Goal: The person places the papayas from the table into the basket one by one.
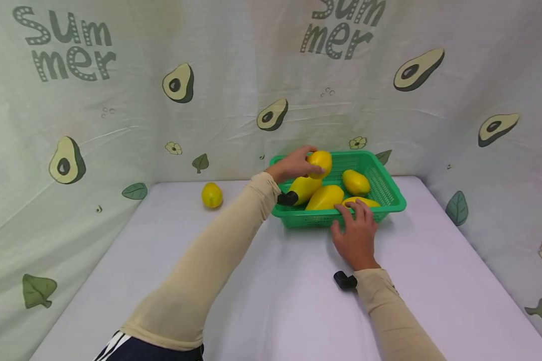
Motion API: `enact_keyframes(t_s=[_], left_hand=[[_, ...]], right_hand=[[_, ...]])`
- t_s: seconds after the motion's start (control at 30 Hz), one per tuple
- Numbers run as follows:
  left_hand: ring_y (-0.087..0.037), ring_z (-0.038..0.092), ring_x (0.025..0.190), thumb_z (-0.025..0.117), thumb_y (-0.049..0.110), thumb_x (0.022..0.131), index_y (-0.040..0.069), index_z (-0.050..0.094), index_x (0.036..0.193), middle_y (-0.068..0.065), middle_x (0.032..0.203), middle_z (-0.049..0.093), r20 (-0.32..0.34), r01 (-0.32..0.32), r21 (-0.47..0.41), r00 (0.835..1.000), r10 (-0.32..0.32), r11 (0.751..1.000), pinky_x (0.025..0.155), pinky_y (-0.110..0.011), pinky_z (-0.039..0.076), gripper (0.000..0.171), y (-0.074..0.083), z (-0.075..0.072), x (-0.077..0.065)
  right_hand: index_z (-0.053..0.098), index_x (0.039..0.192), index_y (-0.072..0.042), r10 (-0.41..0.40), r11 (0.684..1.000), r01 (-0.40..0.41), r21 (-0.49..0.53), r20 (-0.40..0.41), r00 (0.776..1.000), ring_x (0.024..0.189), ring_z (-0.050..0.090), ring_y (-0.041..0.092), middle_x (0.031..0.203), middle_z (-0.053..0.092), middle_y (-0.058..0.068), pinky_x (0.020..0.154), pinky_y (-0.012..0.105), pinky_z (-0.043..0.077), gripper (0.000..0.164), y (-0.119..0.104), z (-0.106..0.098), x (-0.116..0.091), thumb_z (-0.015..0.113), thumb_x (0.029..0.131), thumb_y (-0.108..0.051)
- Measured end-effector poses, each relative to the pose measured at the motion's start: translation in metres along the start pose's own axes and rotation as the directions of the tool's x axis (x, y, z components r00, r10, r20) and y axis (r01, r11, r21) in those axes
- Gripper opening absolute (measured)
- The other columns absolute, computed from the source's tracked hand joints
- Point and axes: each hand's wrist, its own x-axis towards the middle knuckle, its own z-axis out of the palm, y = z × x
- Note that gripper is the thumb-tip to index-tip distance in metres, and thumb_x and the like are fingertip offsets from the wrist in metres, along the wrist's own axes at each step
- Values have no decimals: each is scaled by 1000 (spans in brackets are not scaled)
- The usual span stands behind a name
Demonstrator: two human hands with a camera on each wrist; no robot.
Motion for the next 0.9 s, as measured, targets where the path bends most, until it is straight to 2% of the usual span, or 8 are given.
enact_keyframes(t_s=[0.17, 0.5, 0.77, 0.9], left_hand=[[-19, 60, 101, 72, 26, 93, 9, 34, 153, -7, 128, 55, 37, 16, -46, 999, -15, 999, 86, -29, 54, 73, 6, -1, -1], [-18, 59, 102, 72, 27, 93, 7, 33, 153, -7, 131, 54, 35, 33, -13, 999, -33, 999, 82, -26, 52, 73, 8, 5, 6], [-18, 59, 105, 73, 27, 93, 8, 35, 151, -7, 133, 54, 6, 46, -66, 999, -45, 997, 89, -32, 53, 72, 14, 9, 5], [-21, 59, 113, 72, 31, 93, 12, 33, 154, -7, 144, 49, -18, 72, -63, 997, -74, 995, 93, -33, 51, 74, 16, 12, 3]], right_hand=[[65, 125, -9, -16, 1000, 16, -3, -6, 1000, 139, 31, 41, 128, 52, 21, 86, 71, 32, 37, -2, 1, 3, 64, 88, -12], [64, 125, -9, -12, 1000, 12, -17, 1, 1000, 138, 31, 41, 130, 51, 20, 90, 71, 33, 37, 0, 0, 5, 67, 88, -12], [64, 124, -10, -6, 1000, 6, -26, 5, 1000, 137, 32, 42, 129, 51, 20, 90, 72, 33, 36, 2, -3, 4, 66, 88, -13], [65, 124, -9, -3, 1000, 3, -22, 7, 1000, 137, 32, 42, 129, 51, 20, 91, 71, 32, 36, 2, -4, 0, 66, 88, -13]])
